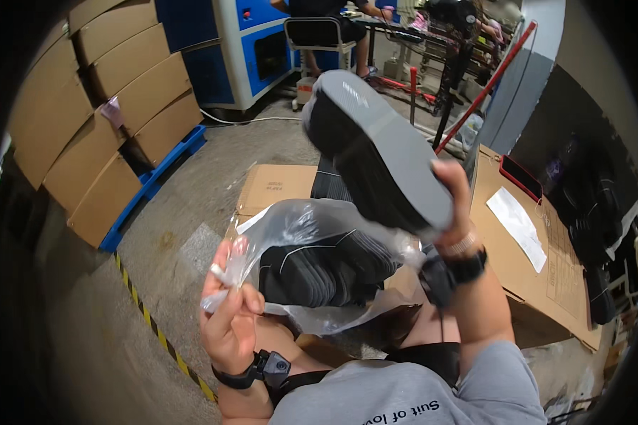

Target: Group, count, and place shoe insoles into plastic bags for packaging in a factory setting.

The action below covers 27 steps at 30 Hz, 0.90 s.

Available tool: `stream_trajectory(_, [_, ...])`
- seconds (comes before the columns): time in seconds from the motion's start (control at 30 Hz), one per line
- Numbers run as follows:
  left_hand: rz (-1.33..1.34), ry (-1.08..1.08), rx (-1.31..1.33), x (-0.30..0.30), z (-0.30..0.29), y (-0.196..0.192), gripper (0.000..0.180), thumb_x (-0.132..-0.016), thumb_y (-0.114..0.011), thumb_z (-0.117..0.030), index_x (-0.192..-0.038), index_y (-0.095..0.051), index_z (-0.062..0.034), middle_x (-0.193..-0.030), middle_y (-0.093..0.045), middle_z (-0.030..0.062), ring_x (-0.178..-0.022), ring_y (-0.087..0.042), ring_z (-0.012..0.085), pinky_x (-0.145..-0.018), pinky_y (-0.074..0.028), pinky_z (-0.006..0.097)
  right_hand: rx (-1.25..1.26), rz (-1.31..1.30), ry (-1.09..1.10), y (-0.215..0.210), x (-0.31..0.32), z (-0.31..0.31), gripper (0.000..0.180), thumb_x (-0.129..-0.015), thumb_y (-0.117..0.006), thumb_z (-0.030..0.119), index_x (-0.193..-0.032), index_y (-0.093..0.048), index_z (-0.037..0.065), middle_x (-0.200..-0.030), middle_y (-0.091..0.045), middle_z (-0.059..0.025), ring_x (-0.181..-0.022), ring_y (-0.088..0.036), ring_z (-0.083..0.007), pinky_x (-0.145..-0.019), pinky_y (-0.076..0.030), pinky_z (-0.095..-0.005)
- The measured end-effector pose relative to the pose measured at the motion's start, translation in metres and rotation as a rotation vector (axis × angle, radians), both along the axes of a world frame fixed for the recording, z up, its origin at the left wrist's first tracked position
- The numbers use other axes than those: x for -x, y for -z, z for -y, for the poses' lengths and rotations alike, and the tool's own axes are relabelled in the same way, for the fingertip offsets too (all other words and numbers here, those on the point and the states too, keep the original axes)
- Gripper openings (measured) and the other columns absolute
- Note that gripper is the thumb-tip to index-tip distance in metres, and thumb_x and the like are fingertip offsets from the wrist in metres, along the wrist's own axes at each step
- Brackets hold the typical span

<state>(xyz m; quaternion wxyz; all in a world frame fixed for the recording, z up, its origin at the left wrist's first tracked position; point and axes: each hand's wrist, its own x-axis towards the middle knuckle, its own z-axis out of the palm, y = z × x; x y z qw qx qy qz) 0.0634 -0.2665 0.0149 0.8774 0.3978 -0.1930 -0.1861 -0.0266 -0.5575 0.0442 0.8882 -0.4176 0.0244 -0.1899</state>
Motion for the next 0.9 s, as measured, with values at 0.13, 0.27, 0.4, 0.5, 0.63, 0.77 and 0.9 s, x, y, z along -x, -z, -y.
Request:
stream_trajectory(0.13, [0.007, 0.037, 0.078, 0.0, -0.002, 0.002, 0.059, -0.085, -0.047, -0.008, -0.135, -0.021, 0.0092, -0.133, -0.039, 0.0196, -0.063, -0.047, 0.0121, -0.06, -0.039, 0.024, 0.272, -0.271, -0.271, -0.019, 0.073, -0.058, 0.08, -0.068, -0.055, 0.04, -0.134, -0.032, 0.002, -0.128, -0.043, -0.0164, -0.115, -0.046, -0.0249, -0.096, -0.035, -0.0338])
stream_trajectory(0.27, [0.011, 0.082, 0.119, 0.005, 0.0, -0.001, 0.055, -0.086, -0.046, -0.006, -0.135, -0.024, 0.0075, -0.132, -0.041, 0.0182, -0.063, -0.046, 0.0099, -0.06, -0.038, 0.022, 0.547, -0.421, -0.429, -0.027, 0.084, -0.065, 0.073, -0.069, -0.056, 0.029, -0.135, -0.033, 0.006, -0.131, -0.038, -0.0166, -0.121, -0.037, -0.0252, -0.1, -0.029, -0.0337])
stream_trajectory(0.4, [0.115, -0.072, -0.054, 0.014, 0.011, -0.008, 0.055, -0.085, -0.049, -0.009, -0.133, -0.028, 0.0074, -0.129, -0.044, 0.0175, -0.063, -0.044, 0.0071, -0.058, -0.037, 0.018, 1.228, -0.245, -0.306, -0.049, 0.063, -0.067, 0.068, -0.07, -0.055, 0.028, -0.131, -0.037, 0.006, -0.123, -0.041, -0.0209, -0.117, -0.039, -0.0314, -0.099, -0.031, -0.0365])
stream_trajectory(0.5, [0.16, 0.008, -0.114, 0.022, 0.012, -0.015, 0.055, -0.085, -0.049, -0.008, -0.133, -0.027, 0.0078, -0.128, -0.044, 0.0175, -0.065, -0.046, 0.0084, -0.06, -0.039, 0.02, 1.653, -0.126, -0.091, -0.053, 0.05, -0.078, 0.067, -0.068, -0.058, 0.033, -0.127, -0.042, 0.007, -0.117, -0.042, -0.0261, -0.108, -0.042, -0.0407, -0.095, -0.035, -0.0417])
stream_trajectory(0.63, [0.142, 0.121, -0.019, 0.033, 0.025, -0.019, 0.055, -0.087, -0.049, -0.005, -0.135, -0.023, 0.0068, -0.116, -0.05, 0.0101, -0.068, -0.048, 0.0079, -0.063, -0.042, 0.021, 2.076, -0.073, -0.024, -0.03, 0.033, -0.107, 0.067, -0.063, -0.062, 0.039, -0.123, -0.047, 0.011, -0.119, -0.04, -0.0265, -0.101, -0.045, -0.0438, -0.084, -0.04, -0.0486])
stream_trajectory(0.77, [0.086, 0.16, -0.022, 0.041, 0.026, -0.017, 0.056, -0.087, -0.05, -0.004, -0.135, -0.023, 0.0068, -0.118, -0.049, 0.01, -0.071, -0.051, 0.01, -0.065, -0.043, 0.022, 2.226, -0.03, 0.142, -0.006, -0.009, -0.123, 0.059, -0.064, -0.062, 0.039, -0.112, -0.053, 0.007, -0.115, -0.043, -0.0226, -0.101, -0.043, -0.0388, -0.079, -0.037, -0.0491])
stream_trajectory(0.9, [0.011, 0.148, 0.066, 0.022, 0.02, -0.007, 0.054, -0.087, -0.048, -0.003, -0.134, -0.025, 0.0065, -0.118, -0.049, 0.0111, -0.075, -0.053, 0.0115, -0.068, -0.043, 0.023, 2.254, 0.097, 0.299, 0.02, -0.032, -0.143, 0.045, -0.066, -0.059, 0.037, -0.096, -0.059, 0.003, -0.106, -0.047, -0.0194, -0.101, -0.041, -0.0357, -0.082, -0.031, -0.0488])
